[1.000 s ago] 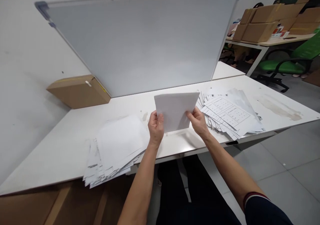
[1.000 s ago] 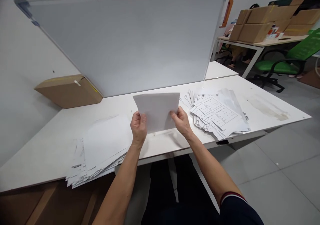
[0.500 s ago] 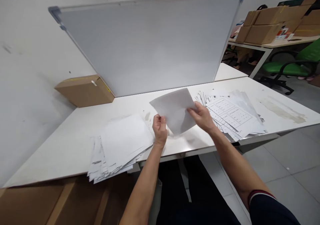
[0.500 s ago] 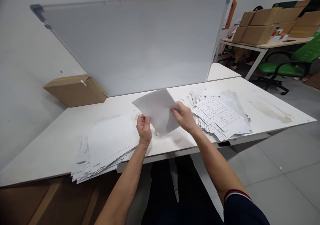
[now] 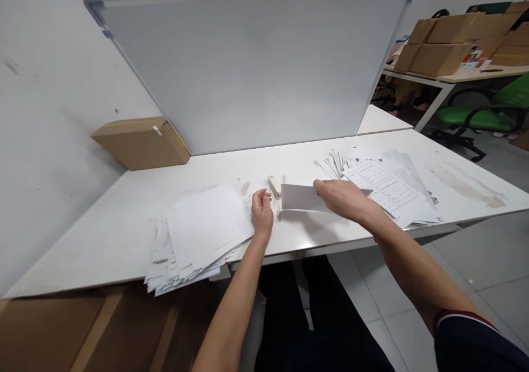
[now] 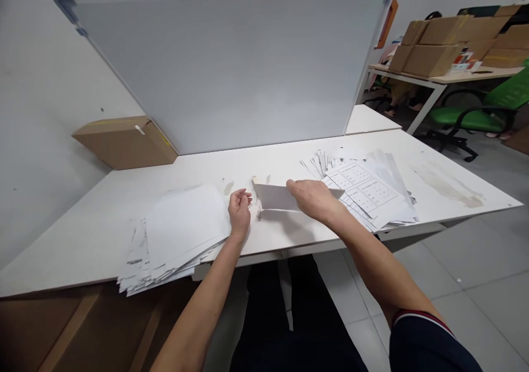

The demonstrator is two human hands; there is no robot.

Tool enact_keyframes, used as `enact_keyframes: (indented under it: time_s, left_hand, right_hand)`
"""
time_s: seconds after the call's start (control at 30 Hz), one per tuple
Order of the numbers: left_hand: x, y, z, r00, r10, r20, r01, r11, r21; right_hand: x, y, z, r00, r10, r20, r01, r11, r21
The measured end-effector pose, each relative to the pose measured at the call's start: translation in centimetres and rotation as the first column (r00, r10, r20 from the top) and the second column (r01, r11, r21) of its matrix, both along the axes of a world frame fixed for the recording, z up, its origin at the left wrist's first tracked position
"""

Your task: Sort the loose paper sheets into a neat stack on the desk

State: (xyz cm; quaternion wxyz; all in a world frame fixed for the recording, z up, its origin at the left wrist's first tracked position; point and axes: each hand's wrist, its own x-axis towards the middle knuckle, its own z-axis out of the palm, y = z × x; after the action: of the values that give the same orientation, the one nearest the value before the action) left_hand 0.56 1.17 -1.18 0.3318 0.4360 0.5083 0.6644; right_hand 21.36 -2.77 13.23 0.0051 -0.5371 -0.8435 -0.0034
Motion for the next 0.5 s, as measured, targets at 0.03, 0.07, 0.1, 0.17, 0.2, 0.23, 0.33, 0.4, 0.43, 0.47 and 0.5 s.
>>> enact_keyframes:
  time_s: [0.03, 0.07, 0.1, 0.17, 0.2, 0.23, 0.33, 0.4, 0.43, 0.47, 0.5]
  left_hand:
    - [0.0, 0.0, 0.0, 1.000, -0.005, 0.016, 0.005, 1.000, 0.002]
    - [0.1, 0.1, 0.1, 0.999, -0.002, 0.037, 0.003, 1.000, -0.006]
    - [0.0, 0.1, 0.2, 0.998, 0.008, 0.060, -0.007, 1.000, -0.025]
    - [0.0, 0.2, 0.4, 0.995, 0.048, 0.091, -0.041, 0.996, -0.076]
    - [-0.1, 0.2, 0.4, 0.994, 0.064, 0.092, -0.055, 0.994, -0.097]
    - [-0.2, 0.2, 0.4, 0.993, 0.078, 0.084, -0.068, 0.991, -0.112]
    - [-0.3, 0.2, 0.3, 0.996, 0.082, 0.037, -0.076, 0.987, -0.140]
    - [-0.3, 0.3, 0.2, 0.997, 0.075, -0.012, -0.076, 0.983, -0.166]
    - [-0.2, 0.4, 0.2, 0.996, 0.068, -0.054, -0.077, 0.981, -0.179]
    - [-0.2, 0.4, 0.2, 0.992, 0.052, -0.112, -0.073, 0.979, -0.190]
    - [-0.2, 0.6, 0.3, 0.983, 0.034, -0.181, -0.070, 0.978, -0.195]
  right_hand:
    - [0.4, 0.1, 0.4, 0.996, -0.027, -0.080, 0.027, 1.000, -0.006]
    - [0.9, 0.2, 0.9, 0.980, -0.060, -0.189, 0.057, 0.998, -0.023]
    - [1.3, 0.4, 1.2, 0.942, -0.093, -0.324, 0.077, 0.995, -0.064]
    - [2.1, 0.8, 1.0, 0.787, -0.183, -0.589, 0.039, 0.968, -0.249]
    - [2.5, 1.1, 0.3, 0.697, -0.256, -0.670, -0.020, 0.927, -0.374]
    - [2.8, 1.3, -0.7, 0.627, -0.344, -0.699, -0.080, 0.864, -0.497]
    - [3.4, 2.1, -5.2, 0.576, -0.579, -0.577, -0.094, 0.655, -0.750]
    - [3.7, 2.4, -8.0, 0.550, -0.664, -0.506, -0.025, 0.593, -0.805]
    - [3.9, 2.5, -9.0, 0.524, -0.691, -0.499, -0.013, 0.579, -0.815]
    - [4.1, 2.5, -9.8, 0.492, -0.710, -0.504, -0.020, 0.569, -0.822]
    - [4.2, 2.6, -10.2, 0.459, -0.725, -0.514, -0.038, 0.562, -0.826]
